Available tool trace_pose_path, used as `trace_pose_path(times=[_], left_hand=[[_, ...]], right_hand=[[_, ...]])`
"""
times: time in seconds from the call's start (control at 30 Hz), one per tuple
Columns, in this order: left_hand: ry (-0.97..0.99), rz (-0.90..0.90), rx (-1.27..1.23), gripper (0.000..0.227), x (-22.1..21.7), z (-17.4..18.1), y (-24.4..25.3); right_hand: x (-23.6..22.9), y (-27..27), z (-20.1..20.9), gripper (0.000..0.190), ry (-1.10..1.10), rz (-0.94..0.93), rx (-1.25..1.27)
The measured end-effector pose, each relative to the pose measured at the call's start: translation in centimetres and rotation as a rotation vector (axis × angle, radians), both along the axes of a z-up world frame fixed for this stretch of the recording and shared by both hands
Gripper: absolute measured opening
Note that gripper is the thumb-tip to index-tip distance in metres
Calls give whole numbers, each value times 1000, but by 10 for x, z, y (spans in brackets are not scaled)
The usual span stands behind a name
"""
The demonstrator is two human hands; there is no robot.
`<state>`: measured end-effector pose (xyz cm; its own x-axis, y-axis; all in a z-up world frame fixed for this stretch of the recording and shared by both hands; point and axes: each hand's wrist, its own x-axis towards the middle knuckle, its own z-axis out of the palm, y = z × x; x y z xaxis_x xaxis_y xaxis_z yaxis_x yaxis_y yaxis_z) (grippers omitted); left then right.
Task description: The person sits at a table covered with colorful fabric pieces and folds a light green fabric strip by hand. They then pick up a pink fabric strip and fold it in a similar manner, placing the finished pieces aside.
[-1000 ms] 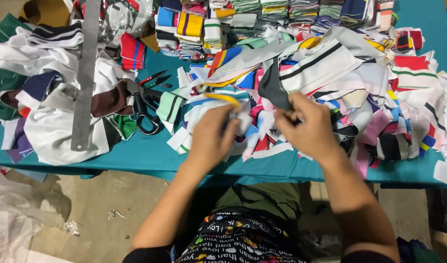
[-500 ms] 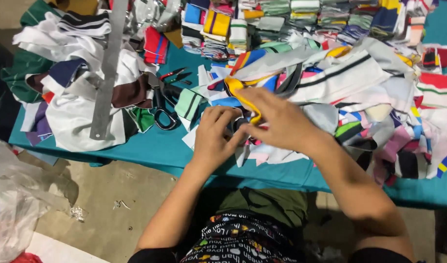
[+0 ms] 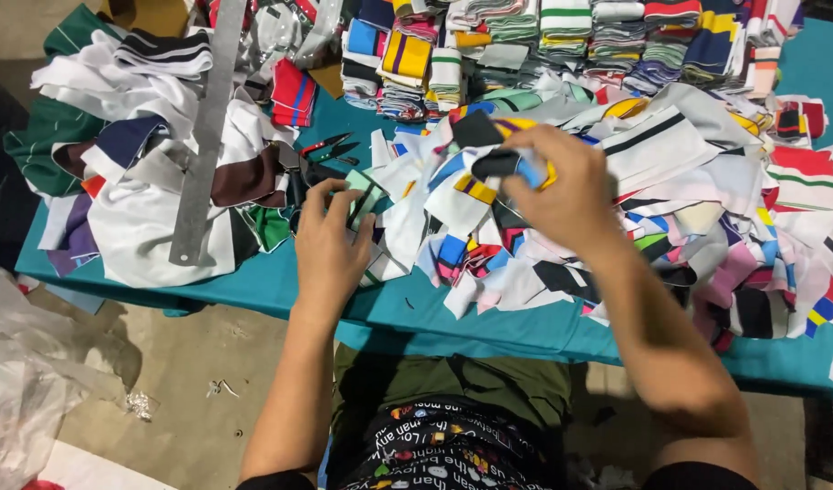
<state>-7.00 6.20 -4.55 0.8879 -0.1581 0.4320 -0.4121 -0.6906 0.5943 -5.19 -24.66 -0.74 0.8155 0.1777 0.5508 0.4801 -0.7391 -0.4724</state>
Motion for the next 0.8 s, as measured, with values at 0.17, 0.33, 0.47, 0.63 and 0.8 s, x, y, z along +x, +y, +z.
trace_pose_path(times=[0.17,0.33,0.47,0.63,0.8], left_hand=[[11,-17,74,10,5,-9,-1],[18,-134,-1,6,8,10,-8],[58,-360,-178,9,12,35,-25],[117,-767,-322,17,10,71,-59],[217,-975,-456,9,1,91,-92]], right_hand=[[-29,30,101,49,819,-79,-305],[-37,15,67,54,329,89,-28],[-36,3,48,54,64,72,-67],[-46,-40,22,83,130,-410,-417],[-57,-72,-21,55,53,-368,-490]])
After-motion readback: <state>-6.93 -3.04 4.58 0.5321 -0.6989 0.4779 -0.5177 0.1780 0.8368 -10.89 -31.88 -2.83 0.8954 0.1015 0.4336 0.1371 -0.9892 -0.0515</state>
